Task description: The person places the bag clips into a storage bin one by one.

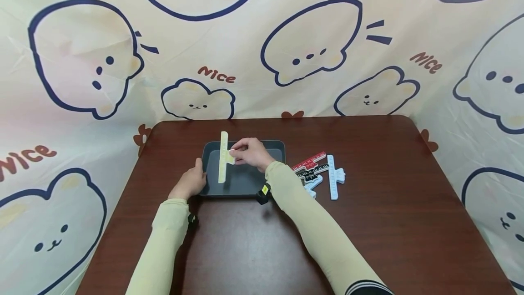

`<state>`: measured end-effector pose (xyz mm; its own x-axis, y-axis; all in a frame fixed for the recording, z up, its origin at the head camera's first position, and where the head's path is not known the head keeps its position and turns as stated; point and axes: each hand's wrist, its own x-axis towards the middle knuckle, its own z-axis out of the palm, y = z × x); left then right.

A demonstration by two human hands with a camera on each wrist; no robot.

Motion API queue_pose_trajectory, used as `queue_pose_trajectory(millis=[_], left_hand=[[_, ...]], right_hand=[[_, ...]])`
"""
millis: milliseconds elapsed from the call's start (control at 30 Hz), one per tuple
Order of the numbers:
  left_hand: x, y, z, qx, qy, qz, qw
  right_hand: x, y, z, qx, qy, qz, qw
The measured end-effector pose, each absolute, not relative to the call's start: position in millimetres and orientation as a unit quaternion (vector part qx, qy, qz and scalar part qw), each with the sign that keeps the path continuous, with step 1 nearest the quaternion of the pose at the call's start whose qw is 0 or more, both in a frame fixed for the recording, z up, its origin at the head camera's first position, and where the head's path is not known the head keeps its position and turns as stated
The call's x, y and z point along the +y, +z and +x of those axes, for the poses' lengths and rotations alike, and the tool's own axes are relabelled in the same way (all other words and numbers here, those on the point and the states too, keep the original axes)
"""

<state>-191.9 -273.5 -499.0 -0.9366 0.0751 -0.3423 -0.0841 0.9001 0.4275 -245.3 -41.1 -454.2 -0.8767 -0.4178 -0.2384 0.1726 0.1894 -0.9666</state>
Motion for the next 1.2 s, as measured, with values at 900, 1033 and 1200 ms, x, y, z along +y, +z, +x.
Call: queue_pose_trajectory(millis=[900,1033,1200], left_hand=[[-274,-503,-190,0.959,0.222,-0.016,0.173],[-274,-503,-190,0.959,0.223,-0.019,0.174],[-275,-504,-192,0.959,0.224,-0.021,0.171]], right_hand=[[-61,-468,-248,0.763,-0.586,-0.050,0.269],[-64,-470,-248,0.779,-0.567,-0.044,0.263],[-67,-474,-250,0.801,-0.540,-0.033,0.256]])
